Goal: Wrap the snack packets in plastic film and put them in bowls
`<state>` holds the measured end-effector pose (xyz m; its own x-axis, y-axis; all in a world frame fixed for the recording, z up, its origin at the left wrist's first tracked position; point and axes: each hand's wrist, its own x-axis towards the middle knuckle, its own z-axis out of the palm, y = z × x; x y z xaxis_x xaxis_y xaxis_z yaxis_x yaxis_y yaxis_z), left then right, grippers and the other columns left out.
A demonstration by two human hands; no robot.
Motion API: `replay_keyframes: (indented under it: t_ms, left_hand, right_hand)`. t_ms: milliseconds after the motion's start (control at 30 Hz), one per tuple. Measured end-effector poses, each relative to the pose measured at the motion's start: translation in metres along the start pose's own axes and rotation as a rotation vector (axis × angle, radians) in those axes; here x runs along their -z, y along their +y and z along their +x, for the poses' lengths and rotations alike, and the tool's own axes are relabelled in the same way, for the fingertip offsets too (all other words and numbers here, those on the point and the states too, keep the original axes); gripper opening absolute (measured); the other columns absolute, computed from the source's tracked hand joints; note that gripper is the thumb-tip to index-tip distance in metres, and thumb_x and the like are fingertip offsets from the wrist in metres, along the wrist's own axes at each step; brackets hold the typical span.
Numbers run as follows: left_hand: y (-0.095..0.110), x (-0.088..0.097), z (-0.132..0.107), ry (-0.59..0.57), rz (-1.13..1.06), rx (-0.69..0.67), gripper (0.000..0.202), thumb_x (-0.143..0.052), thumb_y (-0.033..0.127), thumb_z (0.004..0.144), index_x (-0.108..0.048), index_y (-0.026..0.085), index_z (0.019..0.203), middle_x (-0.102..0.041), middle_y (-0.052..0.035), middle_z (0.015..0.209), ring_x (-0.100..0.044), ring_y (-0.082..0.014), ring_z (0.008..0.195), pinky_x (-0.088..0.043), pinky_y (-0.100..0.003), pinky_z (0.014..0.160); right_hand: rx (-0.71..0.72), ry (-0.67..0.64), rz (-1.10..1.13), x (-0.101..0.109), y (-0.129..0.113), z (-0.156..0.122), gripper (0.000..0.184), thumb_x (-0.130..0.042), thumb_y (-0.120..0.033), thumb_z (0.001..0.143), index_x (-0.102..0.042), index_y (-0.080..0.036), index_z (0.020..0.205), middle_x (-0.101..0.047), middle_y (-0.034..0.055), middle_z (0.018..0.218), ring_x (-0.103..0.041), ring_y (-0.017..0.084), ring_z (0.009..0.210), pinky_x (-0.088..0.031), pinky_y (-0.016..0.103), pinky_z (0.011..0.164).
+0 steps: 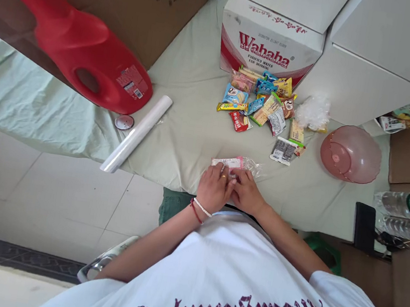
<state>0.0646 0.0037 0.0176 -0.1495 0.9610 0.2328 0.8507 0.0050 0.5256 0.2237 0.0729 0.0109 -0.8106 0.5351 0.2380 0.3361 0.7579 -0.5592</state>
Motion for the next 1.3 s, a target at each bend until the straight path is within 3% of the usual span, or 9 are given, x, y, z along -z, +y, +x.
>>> replay_keyframes:
  t_ms: [100,267,333,533,700,867,1000,1133,1300]
  left_hand:
    - [0.000,-0.011,-0.013,-0.045,0.141,-0.041,0.057,-0.048,0.045,0.103,-0.054,0.012,0.149,-0.059,-0.0246,0.149,-0.058,-0.0377,0.130,-0.047,-0.053,0.103]
    - [-0.008,-0.028,-0.020,-0.045,0.252,-0.063,0.058,-0.044,0.031,0.103,-0.044,0.015,0.159,-0.054,-0.0208,0.156,-0.059,-0.0335,0.134,-0.047,-0.048,0.102]
    - [-0.009,-0.031,-0.019,-0.044,0.252,-0.065,0.061,-0.045,0.029,0.102,-0.041,0.017,0.162,-0.054,-0.0208,0.157,-0.058,-0.0338,0.135,-0.046,-0.049,0.103]
    - [-0.005,-0.028,-0.015,-0.062,0.217,-0.064,0.061,-0.045,0.028,0.102,-0.041,0.014,0.161,-0.053,-0.0219,0.157,-0.057,-0.0349,0.136,-0.046,-0.049,0.103]
    - [-0.004,-0.025,-0.013,-0.101,0.182,-0.062,0.059,-0.043,0.025,0.103,-0.043,0.012,0.160,-0.052,-0.0226,0.158,-0.055,-0.0361,0.138,-0.045,-0.050,0.105]
    - [-0.007,-0.024,-0.013,-0.110,0.147,-0.076,0.060,-0.042,0.024,0.103,-0.041,0.013,0.161,-0.052,-0.0225,0.158,-0.054,-0.0360,0.140,-0.045,-0.051,0.106]
    - [-0.010,-0.025,-0.015,-0.116,0.136,-0.100,0.061,-0.040,0.020,0.102,-0.038,0.014,0.163,-0.049,-0.0209,0.160,-0.050,-0.0345,0.145,-0.043,-0.050,0.110]
    - [-0.009,-0.024,-0.015,-0.160,0.159,-0.123,0.062,-0.036,0.016,0.102,-0.034,0.009,0.163,-0.048,-0.0240,0.161,-0.047,-0.0346,0.147,-0.044,-0.050,0.109]
    - [-0.005,-0.018,-0.008,-0.201,0.184,-0.169,0.052,-0.040,0.011,0.098,-0.057,0.008,0.148,-0.053,-0.0253,0.156,-0.050,-0.0361,0.144,-0.045,-0.053,0.107]
  right_hand:
    - [-0.098,0.049,0.177,0.020,0.005,-0.021,0.027,-0.050,-0.027,0.102,-0.072,-0.026,0.118,-0.070,0.0111,0.125,-0.063,0.026,0.113,-0.051,0.048,0.099]
    - [-0.672,0.482,0.029,0.059,0.043,-0.021,0.041,-0.044,-0.052,0.105,-0.071,-0.022,0.113,-0.073,0.0114,0.106,-0.067,0.025,0.093,-0.053,0.038,0.080]
    - [-0.756,0.443,-0.030,0.063,0.056,-0.007,0.051,-0.044,-0.061,0.103,-0.071,-0.021,0.120,-0.073,0.0135,0.107,-0.067,0.028,0.097,-0.052,0.038,0.083]
    - [-0.782,0.068,0.134,0.037,0.059,0.010,0.032,-0.061,-0.050,0.091,-0.075,-0.021,0.096,-0.068,0.0043,0.076,-0.062,0.021,0.072,-0.048,0.030,0.069]
    - [-0.812,0.192,0.261,0.043,0.052,0.000,0.027,-0.061,-0.042,0.085,-0.073,-0.020,0.095,-0.069,0.0068,0.095,-0.065,0.021,0.081,-0.053,0.033,0.074]
    - [-0.969,0.282,0.493,0.048,0.045,0.008,0.041,-0.058,-0.056,0.092,-0.067,-0.022,0.114,-0.070,0.0047,0.085,-0.065,0.021,0.066,-0.053,0.034,0.060]
    - [-0.889,0.220,0.352,0.046,0.034,0.006,0.031,-0.065,-0.051,0.089,-0.070,-0.024,0.102,-0.067,0.0012,0.070,-0.062,0.020,0.060,-0.049,0.032,0.057]
    - [-0.796,0.263,0.100,0.049,0.013,0.023,0.017,-0.063,-0.037,0.087,-0.069,-0.022,0.091,-0.070,0.0016,0.076,-0.062,0.019,0.067,-0.047,0.030,0.065]
    - [-0.655,-0.041,-0.137,0.035,-0.016,0.083,0.009,-0.061,-0.022,0.091,-0.070,-0.020,0.091,-0.071,0.0054,0.081,-0.063,0.022,0.077,-0.044,0.032,0.072]
